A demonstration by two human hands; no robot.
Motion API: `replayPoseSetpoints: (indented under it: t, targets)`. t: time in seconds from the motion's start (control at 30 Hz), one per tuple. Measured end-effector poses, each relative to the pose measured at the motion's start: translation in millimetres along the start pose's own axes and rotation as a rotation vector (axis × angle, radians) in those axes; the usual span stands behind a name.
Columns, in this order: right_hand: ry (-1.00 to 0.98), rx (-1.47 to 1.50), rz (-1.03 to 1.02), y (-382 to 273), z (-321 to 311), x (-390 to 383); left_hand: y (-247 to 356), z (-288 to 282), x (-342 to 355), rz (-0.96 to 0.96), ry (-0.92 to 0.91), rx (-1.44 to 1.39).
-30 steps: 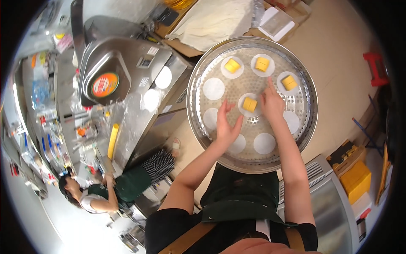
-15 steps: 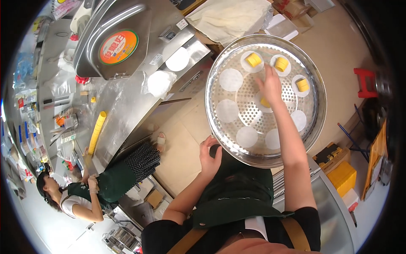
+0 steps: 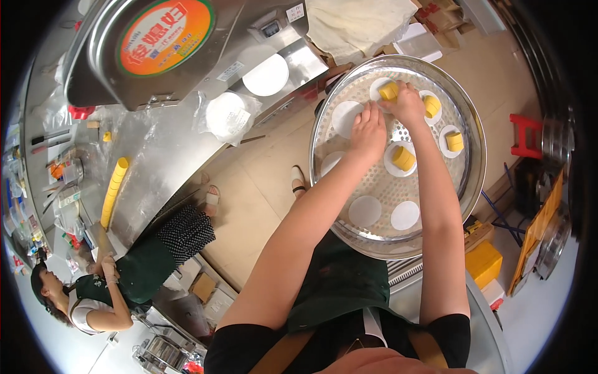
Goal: The recorder and a coworker cut rolls of yellow dough into smaller buns and arrange them on a steamer tray with paper liners.
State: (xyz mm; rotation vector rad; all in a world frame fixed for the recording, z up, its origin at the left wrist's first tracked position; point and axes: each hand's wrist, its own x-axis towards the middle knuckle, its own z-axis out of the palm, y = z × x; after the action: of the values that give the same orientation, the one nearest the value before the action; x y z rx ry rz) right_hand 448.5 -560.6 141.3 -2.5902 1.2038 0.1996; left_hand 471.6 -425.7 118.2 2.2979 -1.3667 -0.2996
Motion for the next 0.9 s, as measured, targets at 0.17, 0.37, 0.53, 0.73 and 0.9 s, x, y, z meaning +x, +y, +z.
replayPoseSetpoints:
  t: [0.17, 0.37, 0.53, 0.73, 0.9]
  targets:
    - [-0.086, -0.019, -0.033, 4.2, -4.1, 2.2, -5.9, 23.8, 6.0, 0.040, -0.024, 0.123]
    - [-0.040, -0.013, -0.288, 18.9, -2.5, 8.0, -5.4, 20.4, 5.8, 0.039, -0.098, 0.144]
    - [-0.060, 0.003, -0.421, 29.4, -5.0, 16.1, -0.9, 16.3, 7.5, 0.029, -0.167, 0.121]
    - [-0.009, 0.094, -0.439, 17.5, -10.3, 2.3, -7.5, -8.1, -10.9, 0.041, -0.112, 0.076]
    - [0.120, 0.242, -0.402, 58.2, -10.3, -43.7, 12.7, -95.4, -72.4, 0.181, 0.109, -0.207]
